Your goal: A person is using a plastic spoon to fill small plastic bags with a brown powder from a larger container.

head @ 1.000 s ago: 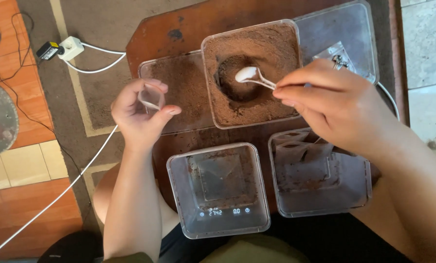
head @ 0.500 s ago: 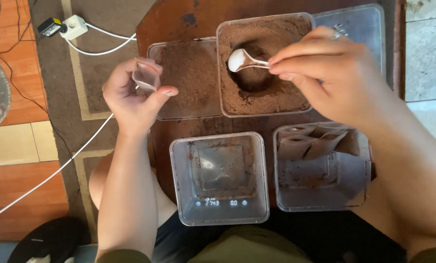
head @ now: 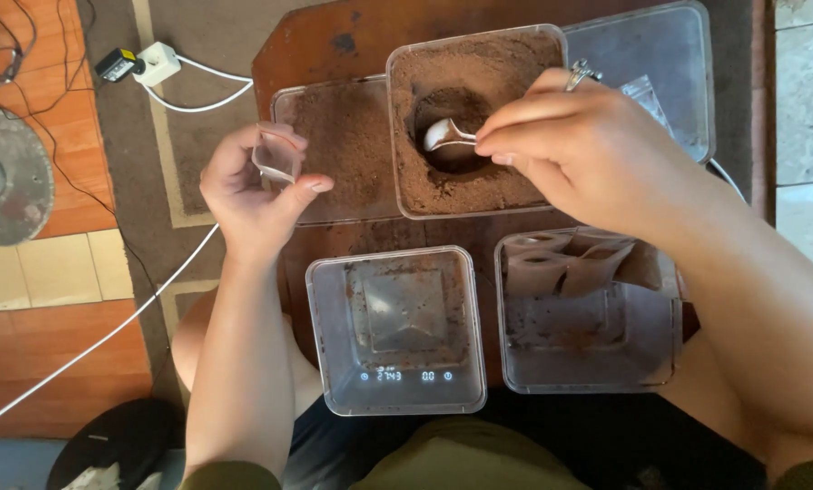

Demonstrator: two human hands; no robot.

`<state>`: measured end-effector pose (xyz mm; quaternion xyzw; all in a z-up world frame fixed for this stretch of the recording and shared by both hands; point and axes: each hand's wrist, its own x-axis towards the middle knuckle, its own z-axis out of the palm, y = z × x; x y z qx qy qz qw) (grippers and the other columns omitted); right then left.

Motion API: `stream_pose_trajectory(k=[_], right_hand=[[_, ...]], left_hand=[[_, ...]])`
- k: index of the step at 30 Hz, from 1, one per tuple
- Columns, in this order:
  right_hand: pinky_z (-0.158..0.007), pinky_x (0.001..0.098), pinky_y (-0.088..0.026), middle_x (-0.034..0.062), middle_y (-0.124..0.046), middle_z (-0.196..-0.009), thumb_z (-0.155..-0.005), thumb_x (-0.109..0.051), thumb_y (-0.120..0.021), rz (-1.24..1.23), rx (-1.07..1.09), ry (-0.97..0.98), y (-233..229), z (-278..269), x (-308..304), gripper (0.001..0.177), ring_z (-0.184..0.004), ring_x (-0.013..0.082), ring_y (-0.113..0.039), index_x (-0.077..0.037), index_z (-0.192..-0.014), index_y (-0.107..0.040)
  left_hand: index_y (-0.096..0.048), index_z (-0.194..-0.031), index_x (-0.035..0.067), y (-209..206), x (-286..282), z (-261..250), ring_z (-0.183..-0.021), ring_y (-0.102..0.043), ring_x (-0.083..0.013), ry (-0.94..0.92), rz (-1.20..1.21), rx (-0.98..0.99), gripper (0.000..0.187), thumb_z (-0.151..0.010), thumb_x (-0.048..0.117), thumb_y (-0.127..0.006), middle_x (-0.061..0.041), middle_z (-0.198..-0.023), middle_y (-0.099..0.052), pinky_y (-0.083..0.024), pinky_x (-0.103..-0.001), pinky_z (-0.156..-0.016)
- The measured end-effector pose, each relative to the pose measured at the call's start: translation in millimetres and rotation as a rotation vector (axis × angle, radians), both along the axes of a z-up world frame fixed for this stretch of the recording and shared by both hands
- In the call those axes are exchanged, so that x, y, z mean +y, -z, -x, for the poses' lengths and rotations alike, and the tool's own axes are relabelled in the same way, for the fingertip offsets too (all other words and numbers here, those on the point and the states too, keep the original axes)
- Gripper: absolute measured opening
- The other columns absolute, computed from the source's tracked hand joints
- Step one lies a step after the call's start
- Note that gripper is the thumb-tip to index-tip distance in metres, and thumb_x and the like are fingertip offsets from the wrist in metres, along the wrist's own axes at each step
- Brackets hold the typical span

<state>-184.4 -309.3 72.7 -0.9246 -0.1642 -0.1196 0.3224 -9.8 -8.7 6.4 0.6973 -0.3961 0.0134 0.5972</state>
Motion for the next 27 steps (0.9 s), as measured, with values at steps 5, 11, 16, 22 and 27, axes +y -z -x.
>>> stream_pose_trajectory(k=[5,11,16,22,27], right_hand=[[-0.078,0.041,-0.057,0.0141,-0.077,-0.116,-0.1,0.005,-0.062,-0.049,0.064,0.016,5,-1,-5,0.022,-0.095,0.0321,-0.059,0.002,-0.114,-0.079],[-0.081,0.0385,-0.055,0.0155,-0.077,-0.116,-0.103,0.008,-0.063,-0.083,-0.011,0.018,-4,3,-3,0.019,-0.096,0.0327,-0.058,0.005,-0.114,-0.078],[-0.083,0.0407,-0.058,0.0124,-0.076,-0.118,-0.102,0.003,-0.062,-0.008,-0.012,-0.053,-2,2,-2,0.02,-0.098,0.0337,-0.06,0.002,-0.112,-0.079],[-0.084,0.0406,-0.057,0.0119,-0.076,-0.116,-0.101,0.004,-0.066,0.041,-0.051,-0.056,-6,-1,6,0.016,-0.097,0.0337,-0.061,0.003,-0.11,-0.079],[-0.082,0.0408,-0.058,0.0185,-0.076,-0.115,-0.102,0.005,-0.065,0.075,-0.01,-0.062,-18,-1,10,0.014,-0.1,0.0341,-0.064,0.009,-0.109,-0.077]], left_hand=[[-0.058,-0.107,0.002,-29,-4,2,-0.093,-0.062,-0.0208,0.079,-0.043,0.05,0.046,-0.083,0.029,-0.087,-0.009,-0.093,-0.061,-0.052,-0.035,-0.086],[-0.052,-0.105,0.005,-50,-26,-10,-0.087,-0.052,-0.019,0.198,-0.025,0.086,0.038,-0.091,0.014,-0.086,-0.011,-0.096,-0.056,-0.043,-0.03,-0.08],[-0.054,-0.102,0.005,-23,-27,-20,-0.093,-0.056,-0.0216,0.09,0.06,0.077,0.039,-0.09,0.024,-0.086,-0.01,-0.096,-0.057,-0.047,-0.033,-0.085],[-0.056,-0.103,0.002,-10,-29,-30,-0.091,-0.065,-0.0241,0.123,-0.028,-0.058,0.041,-0.088,0.02,-0.09,-0.013,-0.095,-0.064,-0.053,-0.036,-0.084],[-0.052,-0.102,-0.001,-6,-37,-44,-0.082,-0.06,-0.0247,0.179,0.042,-0.037,0.042,-0.091,0.017,-0.088,-0.018,-0.092,-0.062,-0.05,-0.035,-0.079]])
